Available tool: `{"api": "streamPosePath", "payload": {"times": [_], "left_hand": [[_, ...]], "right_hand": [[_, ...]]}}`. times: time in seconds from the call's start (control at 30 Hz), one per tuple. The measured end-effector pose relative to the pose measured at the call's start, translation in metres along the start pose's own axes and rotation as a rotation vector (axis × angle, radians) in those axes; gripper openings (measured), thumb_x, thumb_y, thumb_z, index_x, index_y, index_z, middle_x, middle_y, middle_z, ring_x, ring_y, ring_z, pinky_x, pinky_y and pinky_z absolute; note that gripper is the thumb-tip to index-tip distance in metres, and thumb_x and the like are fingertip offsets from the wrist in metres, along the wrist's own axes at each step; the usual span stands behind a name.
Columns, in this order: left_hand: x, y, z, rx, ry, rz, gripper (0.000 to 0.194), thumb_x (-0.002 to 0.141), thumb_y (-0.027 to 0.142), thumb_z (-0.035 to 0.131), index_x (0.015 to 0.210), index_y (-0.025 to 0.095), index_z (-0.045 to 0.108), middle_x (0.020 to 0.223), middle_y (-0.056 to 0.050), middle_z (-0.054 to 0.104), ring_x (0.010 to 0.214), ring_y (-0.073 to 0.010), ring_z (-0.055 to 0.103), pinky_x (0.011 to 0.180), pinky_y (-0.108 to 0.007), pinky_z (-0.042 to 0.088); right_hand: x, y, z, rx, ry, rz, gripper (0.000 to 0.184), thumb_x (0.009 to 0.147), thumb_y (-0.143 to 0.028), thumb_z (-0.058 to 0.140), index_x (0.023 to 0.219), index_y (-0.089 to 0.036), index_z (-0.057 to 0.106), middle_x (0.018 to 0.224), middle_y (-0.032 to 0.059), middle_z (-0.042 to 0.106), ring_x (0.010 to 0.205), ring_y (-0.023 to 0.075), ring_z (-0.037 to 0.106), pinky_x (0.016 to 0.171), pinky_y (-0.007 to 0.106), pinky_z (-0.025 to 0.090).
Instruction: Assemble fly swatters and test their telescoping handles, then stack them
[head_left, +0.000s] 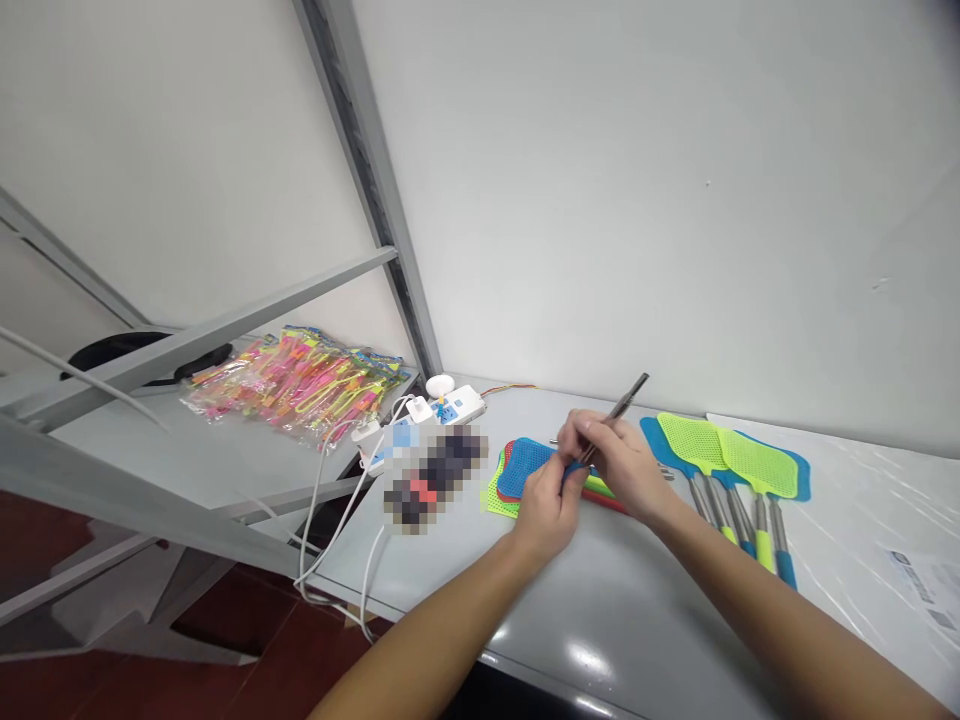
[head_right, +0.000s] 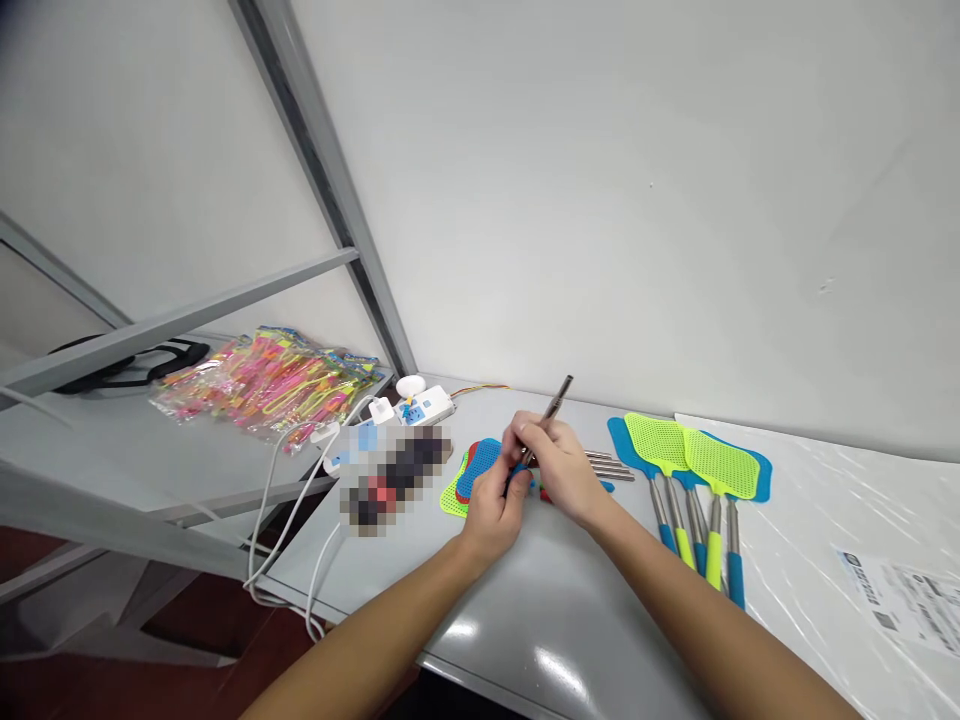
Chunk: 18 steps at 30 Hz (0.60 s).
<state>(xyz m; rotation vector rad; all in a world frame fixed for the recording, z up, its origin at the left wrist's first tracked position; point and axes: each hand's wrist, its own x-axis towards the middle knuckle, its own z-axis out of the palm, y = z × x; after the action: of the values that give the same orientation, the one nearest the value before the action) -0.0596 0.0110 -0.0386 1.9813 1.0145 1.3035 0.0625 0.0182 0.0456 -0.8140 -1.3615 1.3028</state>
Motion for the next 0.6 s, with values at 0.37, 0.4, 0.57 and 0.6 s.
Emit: {"api": "streamPosePath", "payload": {"times": [0.37, 0.4, 0.57, 0.6], "left_hand": [[-0.005, 0.007, 0.001, -0.057, -0.121, 0.035, 0.022, 0.097, 0.031, 0.04, 0.106, 0.019, 0.056, 0.091, -0.007, 0.068, 0.082, -0.0202, 0.063, 0.073, -0.031, 0.047], [-0.006, 0.008, 0.001, -0.057, -0.139, 0.033, 0.021, 0.097, 0.03, 0.04, 0.105, 0.019, 0.055, 0.091, -0.007, 0.067, 0.081, -0.0205, 0.063, 0.072, -0.031, 0.047], [-0.01, 0.012, 0.009, -0.088, -0.288, 0.003, 0.017, 0.098, 0.028, 0.038, 0.102, 0.02, 0.053, 0.075, -0.002, 0.066, 0.066, -0.0173, 0.063, 0.062, -0.027, 0.046], [-0.01, 0.013, 0.011, -0.095, -0.317, -0.001, 0.017, 0.098, 0.027, 0.039, 0.101, 0.02, 0.053, 0.075, -0.002, 0.067, 0.068, -0.0173, 0.064, 0.062, -0.027, 0.046]], "right_hand": [[-0.003, -0.029, -0.003, 0.281, 0.132, 0.092, 0.025, 0.089, -0.037, 0.057, 0.071, -0.019, 0.058, 0.049, -0.0097, 0.025, 0.042, 0.0065, 0.025, 0.045, 0.02, 0.035], [-0.005, -0.027, 0.0, 0.303, 0.149, 0.11, 0.03, 0.089, -0.039, 0.056, 0.068, -0.019, 0.056, 0.048, -0.0103, 0.021, 0.041, 0.0063, 0.019, 0.04, 0.019, 0.027], [-0.015, -0.014, 0.005, 0.261, 0.215, 0.103, 0.037, 0.091, -0.047, 0.052, 0.066, -0.02, 0.052, 0.046, -0.0097, 0.025, 0.04, 0.0065, 0.018, 0.037, 0.02, 0.02], [-0.018, -0.012, 0.004, 0.206, 0.203, 0.101, 0.038, 0.091, -0.049, 0.051, 0.067, -0.02, 0.052, 0.046, -0.0093, 0.027, 0.04, 0.0066, 0.019, 0.037, 0.02, 0.021]]}}
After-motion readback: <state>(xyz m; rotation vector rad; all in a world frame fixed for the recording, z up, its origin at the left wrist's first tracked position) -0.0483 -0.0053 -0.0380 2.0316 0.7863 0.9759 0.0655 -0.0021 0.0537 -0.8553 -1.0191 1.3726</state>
